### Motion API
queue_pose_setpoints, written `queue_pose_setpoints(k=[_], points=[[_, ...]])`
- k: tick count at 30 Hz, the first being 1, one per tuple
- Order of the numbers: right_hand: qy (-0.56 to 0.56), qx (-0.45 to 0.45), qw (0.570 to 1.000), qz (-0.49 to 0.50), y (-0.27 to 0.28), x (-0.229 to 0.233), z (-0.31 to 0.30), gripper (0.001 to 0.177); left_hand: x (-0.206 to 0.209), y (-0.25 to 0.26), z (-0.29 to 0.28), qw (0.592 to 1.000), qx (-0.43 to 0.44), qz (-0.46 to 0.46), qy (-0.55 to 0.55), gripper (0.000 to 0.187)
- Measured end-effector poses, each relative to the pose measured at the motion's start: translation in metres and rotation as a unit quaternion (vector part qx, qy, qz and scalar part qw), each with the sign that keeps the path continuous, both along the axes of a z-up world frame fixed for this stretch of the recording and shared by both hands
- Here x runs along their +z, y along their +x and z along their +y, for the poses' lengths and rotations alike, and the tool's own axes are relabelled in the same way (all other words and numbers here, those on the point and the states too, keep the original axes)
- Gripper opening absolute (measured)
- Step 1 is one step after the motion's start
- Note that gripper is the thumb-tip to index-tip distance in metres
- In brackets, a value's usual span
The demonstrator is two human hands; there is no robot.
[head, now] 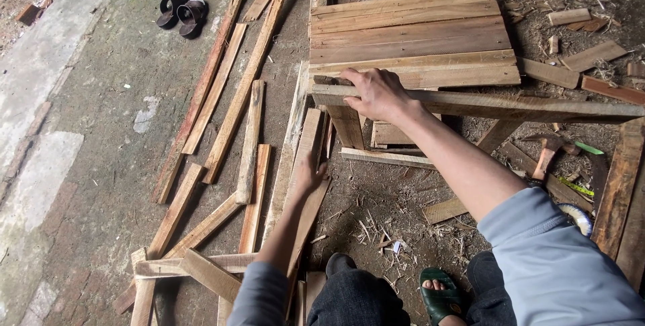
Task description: The person assembles a small wooden stool by aligning and securing wooden planks to the frame. They use a hammer to drive nails into the joints, adjusting the planks as needed to ensure a snug fit. The work is performed on a concrete floor with scattered wood pieces and tools nearby.
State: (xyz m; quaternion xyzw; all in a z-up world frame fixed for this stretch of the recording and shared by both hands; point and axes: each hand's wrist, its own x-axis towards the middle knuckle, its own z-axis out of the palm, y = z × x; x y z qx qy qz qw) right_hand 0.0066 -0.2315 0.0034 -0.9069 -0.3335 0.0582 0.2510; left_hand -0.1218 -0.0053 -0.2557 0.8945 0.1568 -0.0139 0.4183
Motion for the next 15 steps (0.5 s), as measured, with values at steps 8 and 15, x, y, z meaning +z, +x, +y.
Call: queue_pose_setpoints(k=[8,15], points=[[-0.012,-0.004,1.0,-0.004,0.005,-0.012,0.002,0.042,0.278,0.034,-0.021,0.961,-0.14,-0.227,-0.071,0.105],[-0.015,-0.011,1.0,0.009,-0.018,0.019,-0.001,0.05,0.254,0.083,-0.007,0.931,-0.243,-0.2,0.187,0.071]])
